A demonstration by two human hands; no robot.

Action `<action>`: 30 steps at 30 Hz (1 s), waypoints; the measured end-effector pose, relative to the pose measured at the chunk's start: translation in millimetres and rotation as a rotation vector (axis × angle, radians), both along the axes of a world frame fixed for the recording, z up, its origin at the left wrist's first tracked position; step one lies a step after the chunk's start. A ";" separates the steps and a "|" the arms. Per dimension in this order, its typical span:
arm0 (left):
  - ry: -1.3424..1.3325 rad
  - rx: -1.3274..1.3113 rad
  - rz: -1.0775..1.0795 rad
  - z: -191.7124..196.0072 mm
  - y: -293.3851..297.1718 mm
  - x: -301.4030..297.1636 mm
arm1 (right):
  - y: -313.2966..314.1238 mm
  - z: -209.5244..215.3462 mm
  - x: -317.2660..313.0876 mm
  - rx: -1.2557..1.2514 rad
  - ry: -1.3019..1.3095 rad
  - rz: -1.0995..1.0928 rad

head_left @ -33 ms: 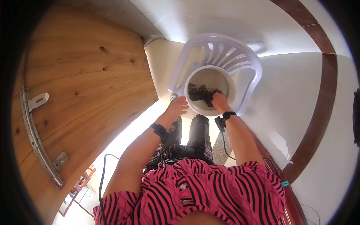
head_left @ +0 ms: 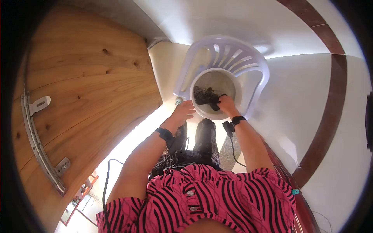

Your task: The person wipes down the seat, tank, and body of a motorcycle with a cloth, then uses the same cloth to wipe the top of a portable cooler, and finally rinses the cloth in a bucket of water.

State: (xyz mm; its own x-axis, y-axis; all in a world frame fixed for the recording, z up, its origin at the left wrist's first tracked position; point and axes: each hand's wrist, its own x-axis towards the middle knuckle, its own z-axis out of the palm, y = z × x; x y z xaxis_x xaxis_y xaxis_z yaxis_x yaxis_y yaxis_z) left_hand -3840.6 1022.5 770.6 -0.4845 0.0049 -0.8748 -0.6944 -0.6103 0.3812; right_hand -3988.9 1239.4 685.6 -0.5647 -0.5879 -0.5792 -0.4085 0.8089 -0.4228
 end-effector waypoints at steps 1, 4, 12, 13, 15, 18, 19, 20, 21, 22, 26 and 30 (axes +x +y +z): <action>0.002 -0.006 0.013 -2.6 -2.7 2.7 | -16.0 32.4 0.9 -0.095 0.021 -0.012; -0.075 0.074 -0.062 -3.0 16.3 -18.3 | -15.2 92.1 -4.5 -0.288 -0.256 -0.221; 0.087 0.517 0.117 -20.0 53.5 -45.1 | -24.2 215.3 33.0 -0.488 -0.206 -0.121; 0.036 0.523 0.154 -12.5 56.5 -52.8 | -22.3 222.3 35.6 -0.540 -0.249 -0.100; -0.007 0.529 0.199 -11.5 53.5 -59.9 | -27.0 250.7 37.7 -0.538 -0.332 -0.036; -0.041 0.516 0.041 -3.2 43.7 -58.3 | -37.6 283.3 41.9 -0.486 -0.438 -0.001; -0.043 0.523 0.029 10.6 44.4 -60.7 | -32.7 277.0 41.2 -0.483 -0.433 -0.013; -0.006 0.464 -0.046 25.8 45.7 -60.7 | -26.7 264.9 39.6 -0.581 -0.434 0.031; 0.034 0.400 -0.113 37.4 45.3 -59.5 | -23.1 258.7 35.8 -0.683 -0.435 0.084; 0.036 0.394 -0.108 25.1 40.8 -49.0 | -25.2 257.2 32.3 -0.688 -0.436 0.090; 0.172 0.506 0.014 -5.5 48.9 -42.9 | -15.4 219.4 -3.1 -0.822 -0.646 -0.567; 0.162 0.705 0.111 21.7 54.8 -56.1 | 14.3 118.9 -23.7 -0.780 -0.256 -0.639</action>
State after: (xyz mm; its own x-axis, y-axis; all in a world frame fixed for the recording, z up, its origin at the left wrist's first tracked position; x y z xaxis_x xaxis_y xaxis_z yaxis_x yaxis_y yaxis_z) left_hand -3896.7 1077.3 792.3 -0.6381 0.4837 -0.5991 -0.5824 -0.8121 -0.0353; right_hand -4012.7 1253.7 804.5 -0.8165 -0.4852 -0.3128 0.1756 0.3074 -0.9352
